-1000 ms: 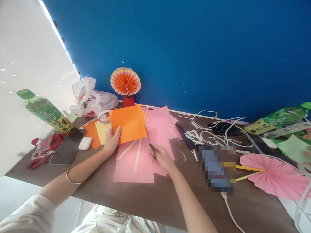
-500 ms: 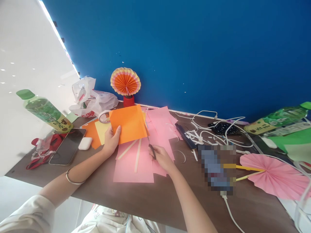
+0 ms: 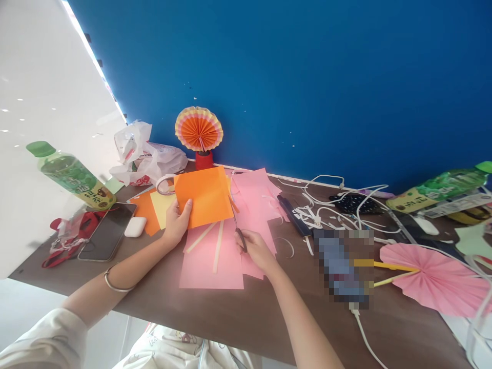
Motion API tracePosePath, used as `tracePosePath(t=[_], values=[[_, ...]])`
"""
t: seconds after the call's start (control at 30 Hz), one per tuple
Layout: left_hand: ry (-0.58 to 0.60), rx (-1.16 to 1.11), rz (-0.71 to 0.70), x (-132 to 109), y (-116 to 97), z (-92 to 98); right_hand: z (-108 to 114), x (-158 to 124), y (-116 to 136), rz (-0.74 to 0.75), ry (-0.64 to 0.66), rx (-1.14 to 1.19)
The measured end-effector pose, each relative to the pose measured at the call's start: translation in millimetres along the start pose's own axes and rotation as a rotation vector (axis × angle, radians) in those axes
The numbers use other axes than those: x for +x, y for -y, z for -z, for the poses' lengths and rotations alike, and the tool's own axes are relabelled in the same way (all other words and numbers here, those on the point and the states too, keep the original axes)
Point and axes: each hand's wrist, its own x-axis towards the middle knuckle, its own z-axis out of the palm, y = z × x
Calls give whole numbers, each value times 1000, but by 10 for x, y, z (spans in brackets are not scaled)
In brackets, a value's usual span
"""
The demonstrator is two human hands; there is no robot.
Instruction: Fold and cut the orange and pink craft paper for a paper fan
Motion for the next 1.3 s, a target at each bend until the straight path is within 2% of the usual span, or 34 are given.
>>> tracePosePath(t=[0.27,0.67,1.0,1.3], values=[[19,0,11,-20,-30,3,14,13,-52,6,6,-2],[4,1,0,-5,16,8,2,-6,-2,11,-15,-49],[23,-20,12,-41,-20,-13,29,31,-92,-1,1,-1],[14,-8,10,-34,0,-21,17,11,-47,2,-11,-16]])
